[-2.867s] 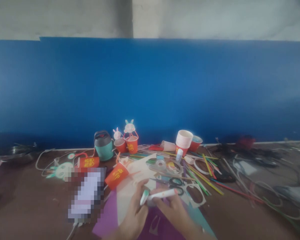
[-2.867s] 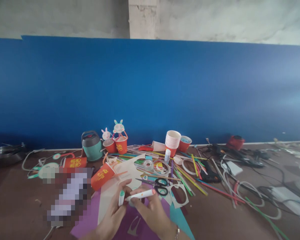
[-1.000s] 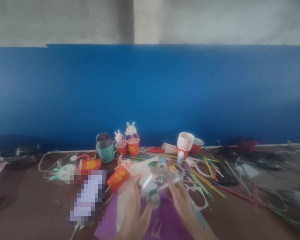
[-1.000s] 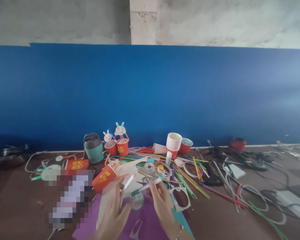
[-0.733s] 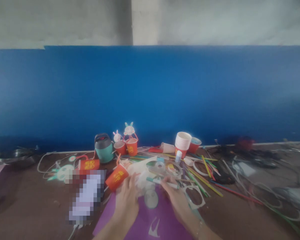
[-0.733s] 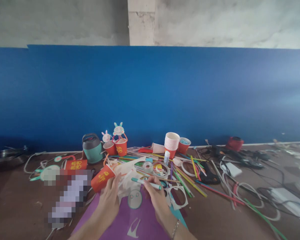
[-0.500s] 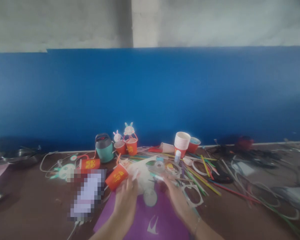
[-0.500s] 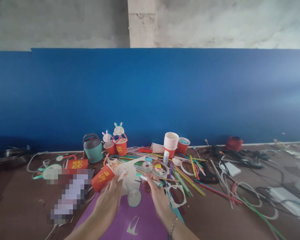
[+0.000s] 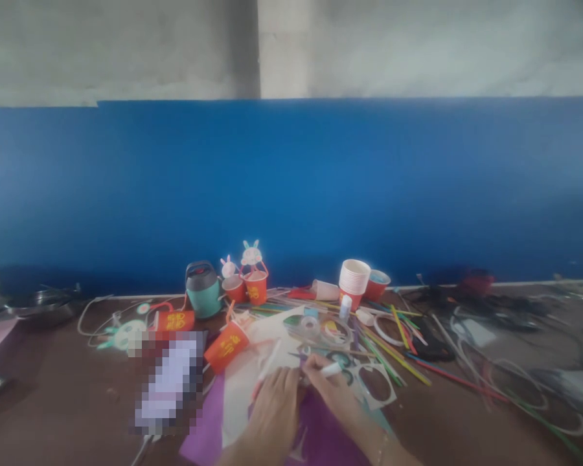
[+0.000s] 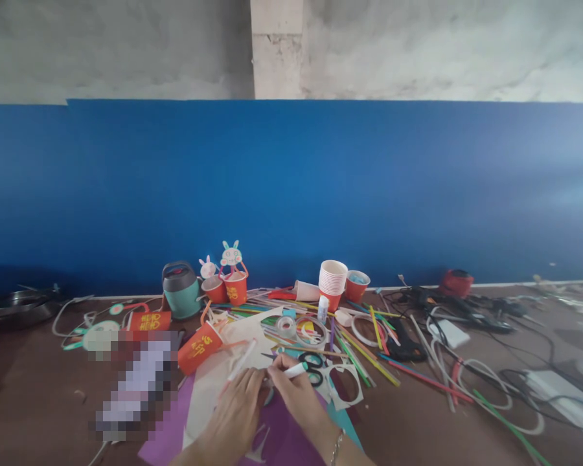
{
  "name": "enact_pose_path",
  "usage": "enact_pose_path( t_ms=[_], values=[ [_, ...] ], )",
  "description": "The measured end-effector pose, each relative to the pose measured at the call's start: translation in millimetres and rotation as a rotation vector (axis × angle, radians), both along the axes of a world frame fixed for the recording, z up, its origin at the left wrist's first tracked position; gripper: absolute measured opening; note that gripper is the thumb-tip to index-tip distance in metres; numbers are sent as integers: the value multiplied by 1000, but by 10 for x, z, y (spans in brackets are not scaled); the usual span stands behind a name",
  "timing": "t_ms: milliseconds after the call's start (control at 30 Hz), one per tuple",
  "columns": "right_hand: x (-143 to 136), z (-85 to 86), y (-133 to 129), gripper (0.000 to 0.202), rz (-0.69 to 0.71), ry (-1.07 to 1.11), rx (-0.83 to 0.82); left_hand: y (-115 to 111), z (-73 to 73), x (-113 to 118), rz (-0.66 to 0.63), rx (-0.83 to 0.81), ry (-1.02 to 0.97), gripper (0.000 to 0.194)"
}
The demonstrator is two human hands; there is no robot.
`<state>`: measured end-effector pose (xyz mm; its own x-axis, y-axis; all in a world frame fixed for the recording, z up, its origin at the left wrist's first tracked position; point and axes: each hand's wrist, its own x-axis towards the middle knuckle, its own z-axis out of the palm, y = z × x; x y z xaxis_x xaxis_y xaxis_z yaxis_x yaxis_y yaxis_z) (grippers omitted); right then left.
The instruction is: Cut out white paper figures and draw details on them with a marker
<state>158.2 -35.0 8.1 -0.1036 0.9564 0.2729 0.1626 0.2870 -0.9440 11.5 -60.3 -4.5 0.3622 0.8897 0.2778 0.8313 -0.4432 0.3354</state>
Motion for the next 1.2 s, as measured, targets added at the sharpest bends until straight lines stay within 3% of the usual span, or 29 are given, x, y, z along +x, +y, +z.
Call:
enact_pose_path(
  t_ms=[133, 333, 500, 633, 767, 867, 967, 1100, 1200],
  values=[
    [12, 51, -55, 22, 36, -41, -74, -48, 14, 17, -35, -50, 15, 32],
    [26, 2, -61, 23, 3, -43, -124, -67, 118, 10, -53, -269, -67, 37],
    [15, -3, -70, 21, 6, 16, -169, -113, 90, 24, -15, -268, -78, 35],
    [20, 7, -52, 22, 16, 52, -174, -130, 219, 39, 49, -338, -14, 34],
    [92, -34, 25, 23, -55, 101, -219, -94, 281, -27, 61, -288, -45, 27],
    [125, -12, 57, 26, -95, 178, -226, -113, 213, -59, 72, -191, 41, 32],
    [85, 63, 35, 27, -46, 220, -207, -239, 82, 20, 24, -55, 208, 43],
    [-12, 104, -8, 25, -34, -5, -278, -449, -126, 194, 131, 102, 424, 50],
    [-59, 51, -4, 19, -72, -105, -239, -505, -211, 218, 168, 167, 505, 44]
  ],
)
